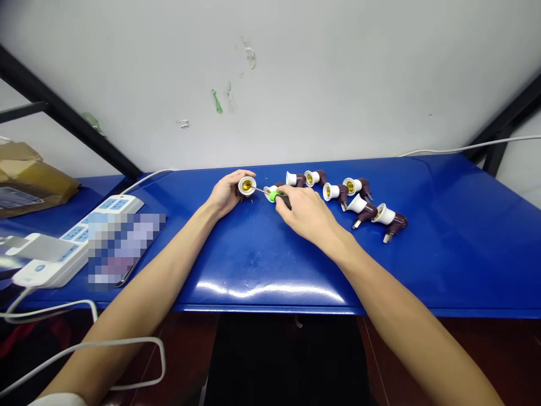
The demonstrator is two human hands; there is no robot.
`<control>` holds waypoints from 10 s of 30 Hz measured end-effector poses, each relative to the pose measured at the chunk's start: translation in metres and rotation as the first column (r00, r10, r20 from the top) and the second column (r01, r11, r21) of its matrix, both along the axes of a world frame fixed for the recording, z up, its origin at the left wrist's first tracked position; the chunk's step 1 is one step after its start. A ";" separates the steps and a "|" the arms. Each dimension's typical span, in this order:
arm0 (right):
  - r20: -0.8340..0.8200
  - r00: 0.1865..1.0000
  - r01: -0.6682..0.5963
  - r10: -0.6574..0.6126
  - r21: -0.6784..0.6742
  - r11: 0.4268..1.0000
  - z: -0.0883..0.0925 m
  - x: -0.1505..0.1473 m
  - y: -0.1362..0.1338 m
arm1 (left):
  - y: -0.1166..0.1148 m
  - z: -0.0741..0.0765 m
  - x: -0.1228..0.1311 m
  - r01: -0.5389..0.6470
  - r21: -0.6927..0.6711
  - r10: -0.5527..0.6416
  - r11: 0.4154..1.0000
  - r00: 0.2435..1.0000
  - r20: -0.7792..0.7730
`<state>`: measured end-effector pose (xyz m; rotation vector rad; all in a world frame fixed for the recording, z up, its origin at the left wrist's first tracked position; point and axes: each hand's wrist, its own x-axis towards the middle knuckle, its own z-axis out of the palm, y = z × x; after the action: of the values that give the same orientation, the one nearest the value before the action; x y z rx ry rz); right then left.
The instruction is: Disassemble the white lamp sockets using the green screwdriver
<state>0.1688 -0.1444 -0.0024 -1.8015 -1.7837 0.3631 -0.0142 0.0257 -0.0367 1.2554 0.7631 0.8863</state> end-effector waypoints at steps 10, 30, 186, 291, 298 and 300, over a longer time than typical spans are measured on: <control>-0.209 0.973 -0.156 0.100 -0.274 0.949 -0.001 0.013 0.005 | -0.001 -0.003 0.000 0.044 0.078 -0.037 0.996 0.996 -0.085; 0.187 0.979 -0.065 0.080 -0.087 0.994 -0.014 0.012 0.008 | -0.002 0.000 0.002 -0.014 0.087 0.024 0.996 0.994 -0.105; 0.282 0.953 -0.094 0.114 -0.084 0.992 -0.008 0.019 0.005 | 0.007 -0.007 0.001 -0.026 0.124 0.037 0.992 0.995 -0.093; 0.004 0.987 -0.158 0.160 -0.117 0.980 -0.014 0.024 0.007 | 0.006 -0.010 -0.001 0.020 0.145 -0.003 0.989 0.994 -0.113; 0.018 0.997 -0.074 0.078 -0.170 0.983 0.002 0.023 0.000 | 0.004 -0.008 0.000 0.011 0.130 0.002 0.991 0.995 -0.103; 0.027 0.996 -0.073 0.079 -0.172 0.982 0.002 0.022 0.000 | 0.004 -0.008 0.000 0.005 0.129 0.008 0.992 0.995 -0.102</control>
<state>0.1912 -0.1442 -0.0008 -1.8685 -1.8994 0.5332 -0.0143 0.0292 -0.0443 1.4237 0.7977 0.8889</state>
